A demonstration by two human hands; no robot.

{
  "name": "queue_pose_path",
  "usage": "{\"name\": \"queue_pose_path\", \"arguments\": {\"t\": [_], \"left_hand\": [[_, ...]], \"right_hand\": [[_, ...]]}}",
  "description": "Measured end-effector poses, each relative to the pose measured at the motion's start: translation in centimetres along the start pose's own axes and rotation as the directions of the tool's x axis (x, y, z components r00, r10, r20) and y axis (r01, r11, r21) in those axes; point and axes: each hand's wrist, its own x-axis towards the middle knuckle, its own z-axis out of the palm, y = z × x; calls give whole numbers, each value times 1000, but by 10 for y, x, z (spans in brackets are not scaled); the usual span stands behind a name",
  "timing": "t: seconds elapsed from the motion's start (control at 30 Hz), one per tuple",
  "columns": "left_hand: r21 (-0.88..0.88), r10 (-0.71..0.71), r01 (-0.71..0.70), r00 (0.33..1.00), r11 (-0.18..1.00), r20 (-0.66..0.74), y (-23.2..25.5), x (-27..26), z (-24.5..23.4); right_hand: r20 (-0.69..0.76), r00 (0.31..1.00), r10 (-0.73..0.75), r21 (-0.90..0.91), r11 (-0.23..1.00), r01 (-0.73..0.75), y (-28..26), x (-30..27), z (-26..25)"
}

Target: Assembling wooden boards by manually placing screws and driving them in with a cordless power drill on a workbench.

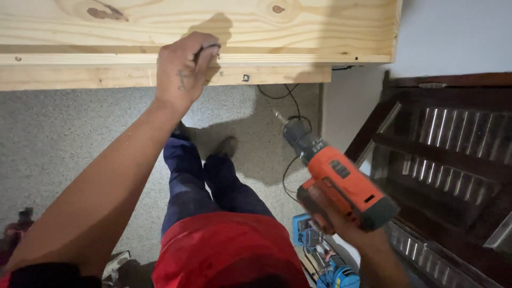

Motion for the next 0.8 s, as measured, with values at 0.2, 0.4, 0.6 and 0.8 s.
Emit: {"name": "queue_pose_path", "arguments": {"t": [0.2, 0.4, 0.6, 0.8], "left_hand": [[-35, 126, -125, 992, 992, 31, -10, -2, -2], [18, 276, -278, 959, 961, 57, -20, -5, -2], [-49, 221, -216, 968, 975, 121, -14, 5, -6], [-58, 151, -141, 966, 988, 210, -15, 11, -9]], "right_hand": [[204, 954, -220, 5, 975, 223, -100, 45, -1], [-13, 985, 173, -373, 913, -166, -186, 67, 18], [-46, 966, 254, -576, 784, -234, -224, 102, 36], [248, 950, -191, -752, 580, 313, -215, 140, 27]]}}
